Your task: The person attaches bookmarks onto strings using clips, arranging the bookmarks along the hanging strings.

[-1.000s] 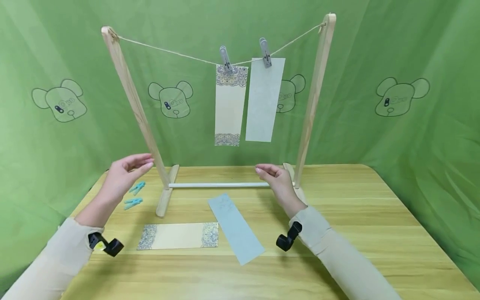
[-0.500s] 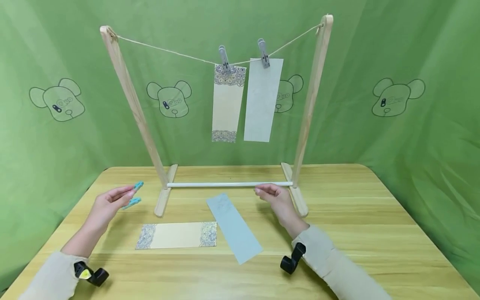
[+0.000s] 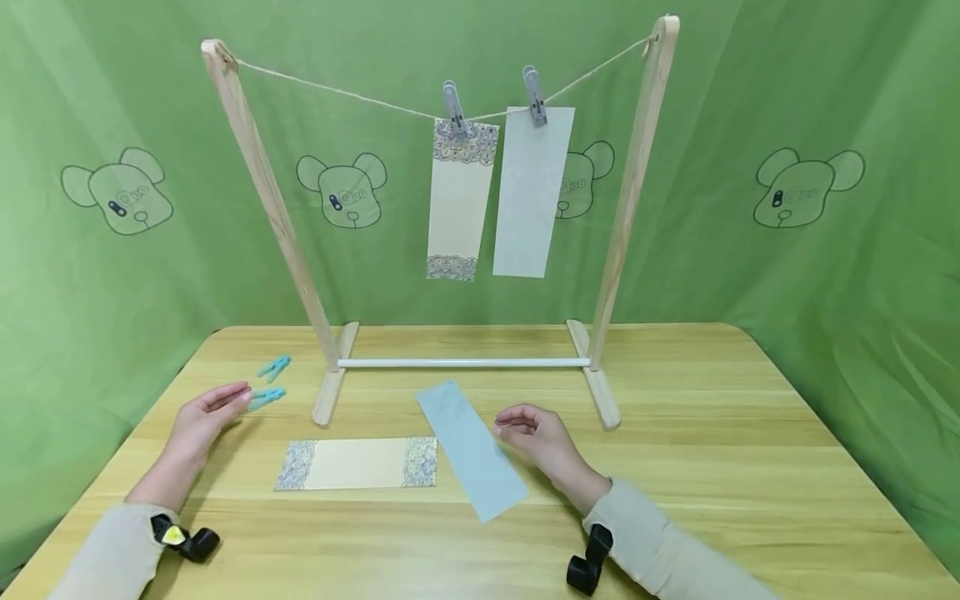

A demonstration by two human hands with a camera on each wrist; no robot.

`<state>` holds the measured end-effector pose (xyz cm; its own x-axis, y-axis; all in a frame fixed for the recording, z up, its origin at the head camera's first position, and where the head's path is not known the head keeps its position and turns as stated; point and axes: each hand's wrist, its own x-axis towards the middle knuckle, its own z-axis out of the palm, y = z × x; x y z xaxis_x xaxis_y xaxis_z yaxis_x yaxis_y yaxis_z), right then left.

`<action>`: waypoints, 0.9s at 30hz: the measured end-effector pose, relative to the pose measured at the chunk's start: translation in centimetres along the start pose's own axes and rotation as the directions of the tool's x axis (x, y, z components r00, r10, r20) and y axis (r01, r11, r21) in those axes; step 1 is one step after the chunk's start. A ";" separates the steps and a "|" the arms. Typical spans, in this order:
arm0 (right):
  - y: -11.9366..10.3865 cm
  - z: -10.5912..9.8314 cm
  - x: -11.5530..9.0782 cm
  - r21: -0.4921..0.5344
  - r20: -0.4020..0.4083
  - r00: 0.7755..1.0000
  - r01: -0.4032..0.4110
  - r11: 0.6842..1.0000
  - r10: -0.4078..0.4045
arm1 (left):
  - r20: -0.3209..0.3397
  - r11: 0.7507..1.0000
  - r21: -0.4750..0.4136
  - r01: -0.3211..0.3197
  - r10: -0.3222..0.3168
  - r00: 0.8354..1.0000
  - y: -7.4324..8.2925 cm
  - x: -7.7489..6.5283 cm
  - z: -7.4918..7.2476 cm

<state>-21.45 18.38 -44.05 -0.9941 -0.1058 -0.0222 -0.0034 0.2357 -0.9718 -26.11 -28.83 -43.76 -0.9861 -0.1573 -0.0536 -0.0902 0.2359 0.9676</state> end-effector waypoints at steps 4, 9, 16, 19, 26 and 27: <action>0.3 0.8 -0.4 0.000 -0.027 1.000 -0.006 1.000 0.006 | 0.033 0.999 0.039 0.023 -0.024 0.999 -0.5 0.8 -0.5; 0.6 1.7 -0.5 -0.059 -0.077 0.997 -0.018 0.998 0.013 | 0.049 0.997 0.057 0.053 -0.056 0.997 -1.2 1.3 -0.9; 1.0 2.5 -0.8 -0.214 -0.068 0.997 0.025 0.977 -0.041 | 0.083 0.983 0.185 0.005 -0.021 0.996 -1.3 1.9 -0.5; 1.1 2.9 -1.0 -0.286 -0.049 0.996 0.052 0.957 -0.069 | 0.084 0.975 0.223 -0.010 -0.009 0.996 -1.3 2.0 -0.4; 1.3 3.5 -1.6 -0.451 -0.004 0.995 0.089 0.888 -0.102 | 0.086 0.969 0.243 -0.035 0.015 0.996 -1.4 1.8 -0.7; 1.3 3.5 -1.6 -0.467 0.007 0.994 0.096 0.879 -0.105 | 0.088 0.969 0.246 -0.040 0.018 0.996 -1.4 1.8 -0.7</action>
<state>-19.44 15.46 -46.13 -0.9875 -0.1367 0.0781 -0.1488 0.6483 -0.7467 -27.63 -30.08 -45.04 -0.9961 -0.0675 -0.0574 -0.0825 0.4703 0.8787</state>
